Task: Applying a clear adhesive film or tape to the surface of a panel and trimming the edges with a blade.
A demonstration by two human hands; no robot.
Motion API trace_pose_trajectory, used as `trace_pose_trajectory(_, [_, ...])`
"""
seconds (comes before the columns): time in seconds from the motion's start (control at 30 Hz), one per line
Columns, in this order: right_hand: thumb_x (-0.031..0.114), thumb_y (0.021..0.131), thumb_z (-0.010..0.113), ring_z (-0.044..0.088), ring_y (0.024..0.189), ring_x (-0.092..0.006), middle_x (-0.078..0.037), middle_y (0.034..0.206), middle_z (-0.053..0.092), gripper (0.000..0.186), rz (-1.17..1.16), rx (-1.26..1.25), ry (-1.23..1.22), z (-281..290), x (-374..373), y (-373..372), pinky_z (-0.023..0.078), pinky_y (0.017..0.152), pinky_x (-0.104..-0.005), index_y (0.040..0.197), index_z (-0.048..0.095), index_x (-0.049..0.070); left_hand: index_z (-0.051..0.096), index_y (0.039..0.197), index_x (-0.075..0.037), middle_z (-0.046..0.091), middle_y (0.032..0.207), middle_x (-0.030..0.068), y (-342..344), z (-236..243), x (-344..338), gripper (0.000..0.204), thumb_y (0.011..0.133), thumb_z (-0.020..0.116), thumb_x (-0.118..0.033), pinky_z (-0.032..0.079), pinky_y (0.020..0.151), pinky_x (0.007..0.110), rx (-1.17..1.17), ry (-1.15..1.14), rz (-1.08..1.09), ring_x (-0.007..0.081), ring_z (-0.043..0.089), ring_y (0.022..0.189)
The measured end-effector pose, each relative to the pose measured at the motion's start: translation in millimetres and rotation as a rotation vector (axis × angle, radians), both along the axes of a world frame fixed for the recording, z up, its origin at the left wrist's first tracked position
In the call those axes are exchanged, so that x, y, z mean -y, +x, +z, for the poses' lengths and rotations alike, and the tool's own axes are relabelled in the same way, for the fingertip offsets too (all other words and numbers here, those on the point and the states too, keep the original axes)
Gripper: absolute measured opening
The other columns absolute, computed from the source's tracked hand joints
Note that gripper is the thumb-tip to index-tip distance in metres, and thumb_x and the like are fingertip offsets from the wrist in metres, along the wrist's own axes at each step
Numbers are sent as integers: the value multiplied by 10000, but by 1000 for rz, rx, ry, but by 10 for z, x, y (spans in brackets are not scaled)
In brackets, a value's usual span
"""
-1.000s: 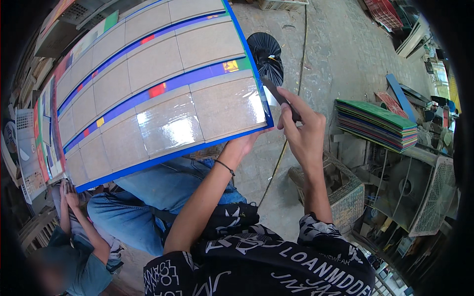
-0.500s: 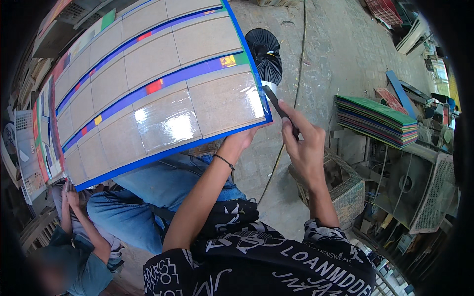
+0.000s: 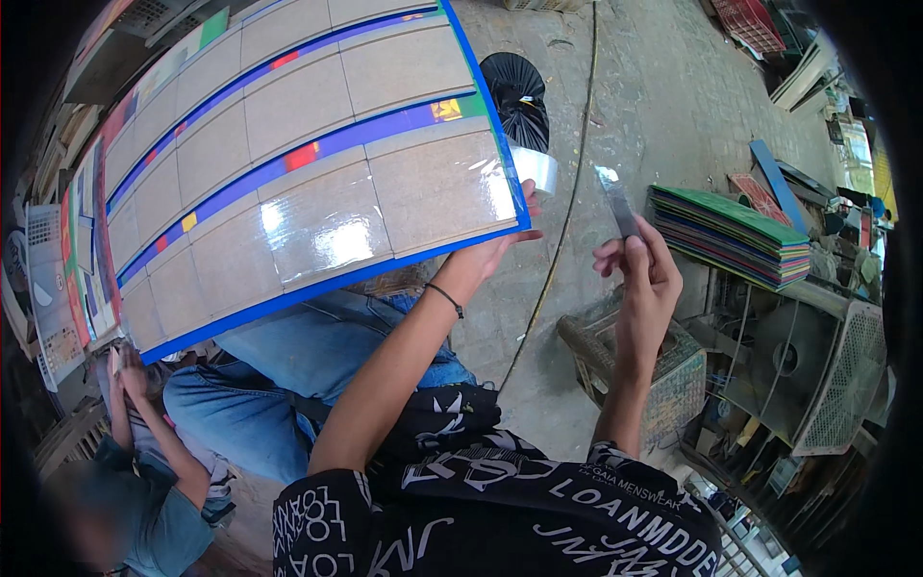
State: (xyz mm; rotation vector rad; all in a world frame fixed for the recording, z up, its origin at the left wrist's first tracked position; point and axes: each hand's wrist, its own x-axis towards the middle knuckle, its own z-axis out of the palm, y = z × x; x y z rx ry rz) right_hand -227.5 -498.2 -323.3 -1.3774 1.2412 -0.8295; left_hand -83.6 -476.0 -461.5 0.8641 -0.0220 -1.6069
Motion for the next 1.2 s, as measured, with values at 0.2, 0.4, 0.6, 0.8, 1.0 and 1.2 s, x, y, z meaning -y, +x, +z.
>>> trace_pose_trajectory(0.2, [96,921,432,615,735,-212,-199,848,639,173,0,394,-29,-377,382,152,469,682,-313,997,478,-53,535,1016,-68,562,1038,105,-53,28,84,281,861,604,-292,483,815,463,-118,-36,23,209,523,1021])
trace_pose_trajectory(0.4, [92,909,423,635,726,-177,-151,778,657,124,255,148,-282,-647,963,912,484,691,-304,964,467,-10,553,1085,-149,581,1061,10,-243,86,126,221,916,511,-283,466,828,409,-143,-81,41,151,529,993])
trace_pose_trajectory(0.6, [105,884,473,599,527,-218,-138,579,590,109,356,-207,-183,-532,1011,1146,450,506,-340,942,487,13,556,1055,-182,585,1053,-48,-260,202,208,184,946,442,-276,437,805,355,-103,-81,9,111,533,971])
trace_pose_trajectory(0.8, [183,864,523,525,487,-216,-159,560,542,208,360,-355,-561,-547,1065,1279,399,491,-343,975,523,7,554,996,-175,602,1006,-45,-279,295,302,144,941,462,-272,432,800,338,-111,-2,32,92,550,945])
trace_pose_trajectory(1.0, [145,860,514,606,648,-379,-242,709,593,176,239,-308,-573,-532,981,1318,454,579,-407,951,526,-6,554,976,-173,603,997,-36,-239,106,306,149,928,490,-298,426,782,355,-110,-96,29,90,552,924])
trace_pose_trajectory(1.2, [151,861,525,601,580,-283,-197,664,592,197,53,-198,-503,-761,985,1225,444,551,-395,949,519,-24,535,898,-166,610,972,2,-158,88,163,111,896,550,-276,436,818,419,-179,-49,118,115,563,889])
